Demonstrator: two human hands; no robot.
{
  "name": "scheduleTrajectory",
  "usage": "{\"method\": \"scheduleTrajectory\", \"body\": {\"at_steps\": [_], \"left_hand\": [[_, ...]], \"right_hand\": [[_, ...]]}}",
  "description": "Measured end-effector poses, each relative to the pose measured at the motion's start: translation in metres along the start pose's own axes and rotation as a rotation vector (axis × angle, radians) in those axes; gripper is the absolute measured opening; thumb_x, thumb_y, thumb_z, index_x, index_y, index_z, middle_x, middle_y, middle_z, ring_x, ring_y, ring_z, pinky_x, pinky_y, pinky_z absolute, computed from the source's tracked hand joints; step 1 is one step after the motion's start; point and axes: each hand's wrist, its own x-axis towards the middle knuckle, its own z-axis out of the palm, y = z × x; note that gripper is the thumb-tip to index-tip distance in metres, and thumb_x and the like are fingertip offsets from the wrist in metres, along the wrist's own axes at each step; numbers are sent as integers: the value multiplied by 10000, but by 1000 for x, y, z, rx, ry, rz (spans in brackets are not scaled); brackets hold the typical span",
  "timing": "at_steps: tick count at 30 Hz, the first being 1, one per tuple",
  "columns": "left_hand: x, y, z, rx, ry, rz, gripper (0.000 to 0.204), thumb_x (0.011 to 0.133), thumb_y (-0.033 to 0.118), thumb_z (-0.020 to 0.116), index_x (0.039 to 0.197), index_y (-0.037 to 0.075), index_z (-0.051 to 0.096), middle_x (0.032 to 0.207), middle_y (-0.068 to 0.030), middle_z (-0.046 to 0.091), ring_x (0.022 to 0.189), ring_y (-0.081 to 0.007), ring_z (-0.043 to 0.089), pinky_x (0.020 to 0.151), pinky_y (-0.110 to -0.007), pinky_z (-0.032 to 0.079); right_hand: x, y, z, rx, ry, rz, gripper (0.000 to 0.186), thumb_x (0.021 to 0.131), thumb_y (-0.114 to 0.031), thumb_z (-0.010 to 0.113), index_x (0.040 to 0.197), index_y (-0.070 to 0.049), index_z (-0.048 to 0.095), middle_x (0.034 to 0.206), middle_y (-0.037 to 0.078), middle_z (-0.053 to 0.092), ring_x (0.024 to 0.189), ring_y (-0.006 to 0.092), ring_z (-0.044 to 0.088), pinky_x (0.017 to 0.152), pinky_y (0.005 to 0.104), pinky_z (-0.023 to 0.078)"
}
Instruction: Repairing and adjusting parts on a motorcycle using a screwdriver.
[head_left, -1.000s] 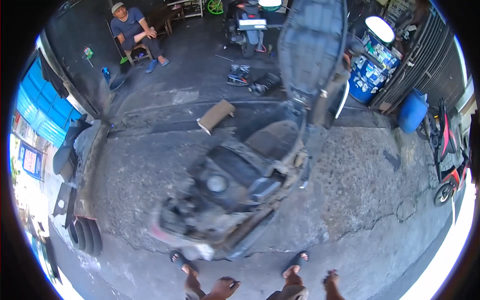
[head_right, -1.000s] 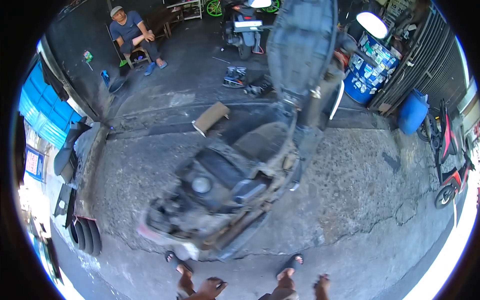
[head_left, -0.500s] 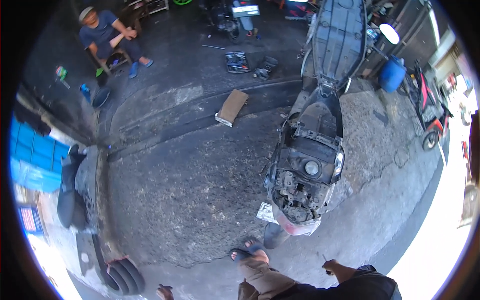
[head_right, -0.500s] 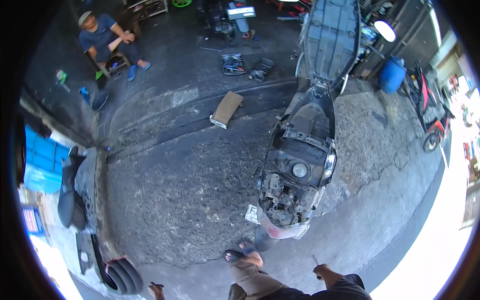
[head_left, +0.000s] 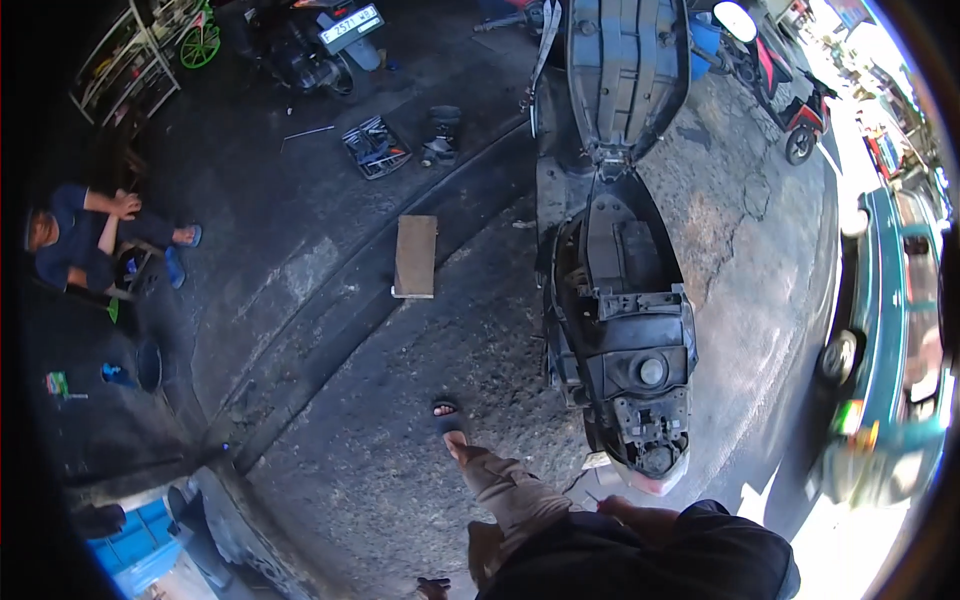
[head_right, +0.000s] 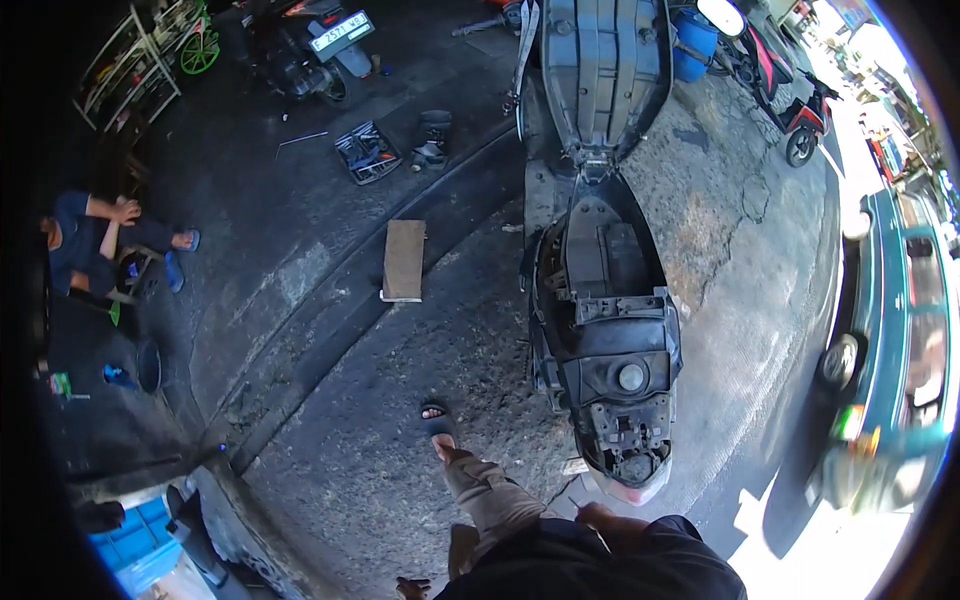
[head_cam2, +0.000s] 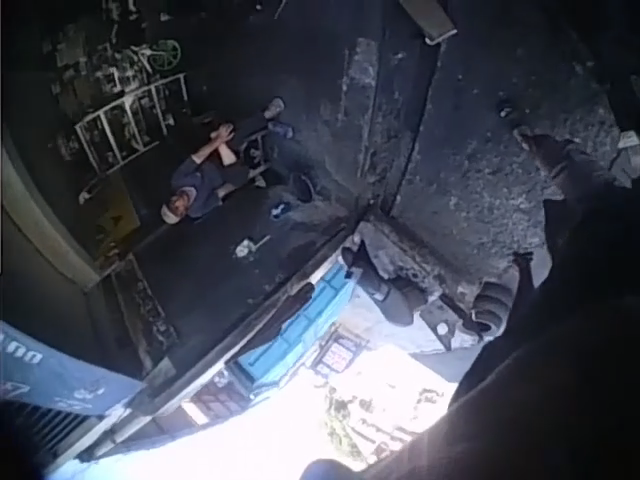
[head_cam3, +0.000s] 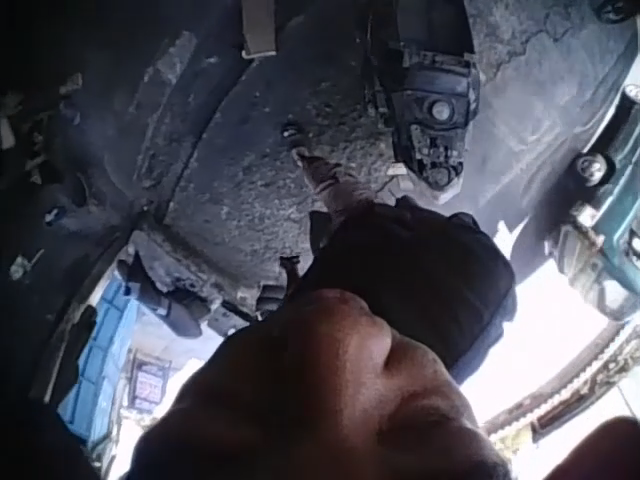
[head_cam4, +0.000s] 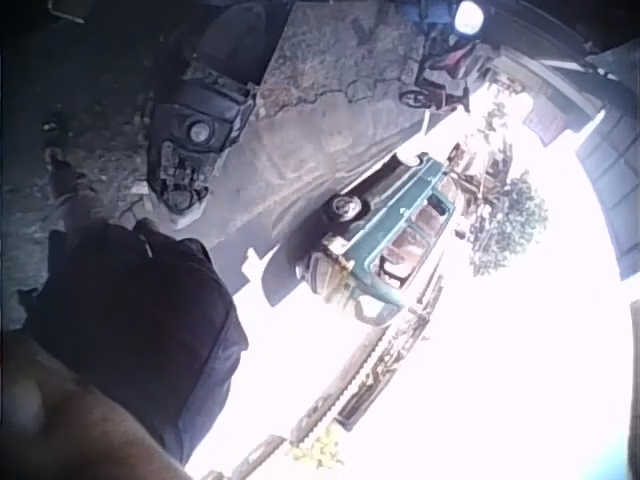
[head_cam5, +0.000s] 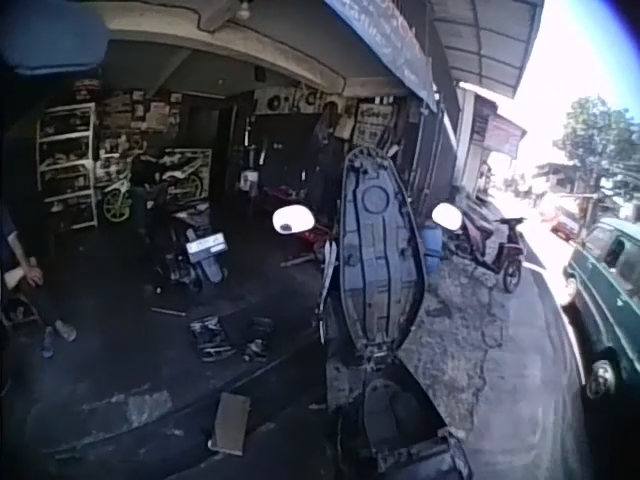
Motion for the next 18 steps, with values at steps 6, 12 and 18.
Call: {"method": "scheduleTrajectory", "body": {"at_steps": [6, 12, 18], "left_hand": [[35, 127, -86, 255, -99, -23, 542, 1060, 495, 210, 1422, 107, 324, 788, -259, 717, 483, -357, 623, 382, -510, 457], [123, 340, -140, 360, 146, -59, 442, 930, 362, 574, 673, 22, 690, 636, -83, 716, 560, -211, 644, 520, -394, 529], [260, 627, -168, 1585, -59, 717, 481, 864, 365, 699, 1236, 71, 613, 1083, -165, 743, 921, -356, 728, 799, -539, 565]], "right_hand": [[-43, -178, -102, 450, 85, 284, 630, 791, -540, 756, 1068, 25, 725, 967, 179, 758, 850, 275, 754, 764, 400, 597], [-23, -341, -166, 818, 129, 171, 386, 852, -396, 760, 916, -17, 735, 727, 71, 689, 587, 192, 662, 513, 370, 528], [14, -475, -214, 1014, 355, 142, 392, 907, -433, 709, 829, -53, 650, 646, 63, 617, 496, 186, 564, 436, 373, 461]]}}
